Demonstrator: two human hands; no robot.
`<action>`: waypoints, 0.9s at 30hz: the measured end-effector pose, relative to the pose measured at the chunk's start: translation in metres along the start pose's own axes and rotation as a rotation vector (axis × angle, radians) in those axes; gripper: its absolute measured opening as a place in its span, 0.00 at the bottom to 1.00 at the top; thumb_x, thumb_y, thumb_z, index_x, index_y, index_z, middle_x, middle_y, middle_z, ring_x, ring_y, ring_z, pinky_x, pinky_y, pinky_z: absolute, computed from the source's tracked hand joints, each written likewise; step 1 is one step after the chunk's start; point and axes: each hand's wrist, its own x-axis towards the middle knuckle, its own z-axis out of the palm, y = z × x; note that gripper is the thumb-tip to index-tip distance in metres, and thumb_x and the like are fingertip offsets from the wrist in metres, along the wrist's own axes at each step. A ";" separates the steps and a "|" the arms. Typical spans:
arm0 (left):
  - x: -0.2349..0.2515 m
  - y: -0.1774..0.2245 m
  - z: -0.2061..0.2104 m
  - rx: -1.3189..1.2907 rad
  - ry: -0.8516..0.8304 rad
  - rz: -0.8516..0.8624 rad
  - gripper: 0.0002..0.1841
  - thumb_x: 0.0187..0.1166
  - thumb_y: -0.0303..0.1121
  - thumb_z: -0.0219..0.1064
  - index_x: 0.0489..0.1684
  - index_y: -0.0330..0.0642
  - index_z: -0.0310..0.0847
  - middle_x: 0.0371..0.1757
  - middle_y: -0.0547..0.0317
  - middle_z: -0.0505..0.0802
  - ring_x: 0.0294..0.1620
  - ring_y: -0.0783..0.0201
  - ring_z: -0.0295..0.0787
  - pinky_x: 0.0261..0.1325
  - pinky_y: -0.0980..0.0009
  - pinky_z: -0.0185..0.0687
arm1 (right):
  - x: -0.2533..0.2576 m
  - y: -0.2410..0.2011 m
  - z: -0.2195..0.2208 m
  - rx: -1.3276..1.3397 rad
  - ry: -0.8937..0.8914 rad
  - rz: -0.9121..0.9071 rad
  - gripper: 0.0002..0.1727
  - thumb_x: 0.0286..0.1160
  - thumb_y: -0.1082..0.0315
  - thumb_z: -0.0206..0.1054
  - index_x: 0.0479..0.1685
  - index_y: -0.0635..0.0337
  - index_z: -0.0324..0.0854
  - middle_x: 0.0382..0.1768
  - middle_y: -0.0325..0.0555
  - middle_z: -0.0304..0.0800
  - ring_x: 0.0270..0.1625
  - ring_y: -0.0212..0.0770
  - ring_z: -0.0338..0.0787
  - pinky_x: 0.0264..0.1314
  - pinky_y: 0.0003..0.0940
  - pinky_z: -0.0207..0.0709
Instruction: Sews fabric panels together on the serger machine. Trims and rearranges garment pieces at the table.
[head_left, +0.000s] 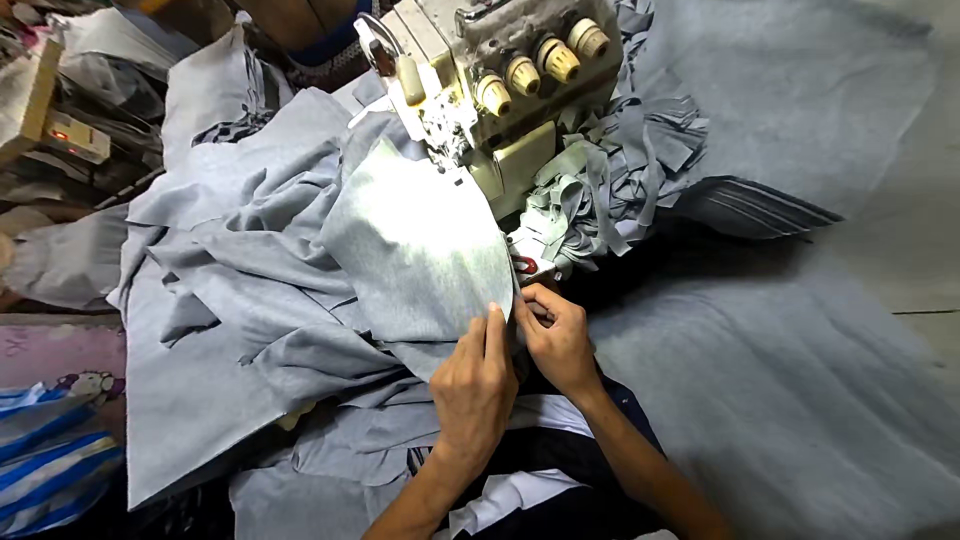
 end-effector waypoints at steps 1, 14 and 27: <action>-0.002 -0.002 0.004 -0.020 0.011 -0.004 0.10 0.78 0.31 0.67 0.47 0.40 0.94 0.31 0.55 0.90 0.21 0.62 0.85 0.17 0.70 0.73 | 0.000 0.000 0.001 0.005 0.009 -0.005 0.10 0.83 0.63 0.67 0.39 0.59 0.89 0.24 0.32 0.88 0.25 0.17 0.82 0.29 0.13 0.75; 0.018 -0.005 0.004 -0.083 -0.006 -0.133 0.12 0.72 0.26 0.67 0.49 0.40 0.92 0.41 0.49 0.90 0.46 0.51 0.86 0.47 0.64 0.82 | 0.026 -0.011 0.009 -0.203 0.138 -0.120 0.15 0.83 0.54 0.68 0.37 0.54 0.91 0.23 0.33 0.87 0.23 0.22 0.80 0.28 0.20 0.74; 0.025 -0.008 0.004 -0.211 0.058 0.038 0.11 0.77 0.27 0.63 0.49 0.38 0.92 0.44 0.49 0.93 0.45 0.56 0.90 0.47 0.69 0.85 | 0.013 -0.006 0.001 -0.073 0.056 -0.114 0.12 0.86 0.64 0.63 0.42 0.60 0.91 0.29 0.35 0.90 0.29 0.18 0.83 0.34 0.14 0.77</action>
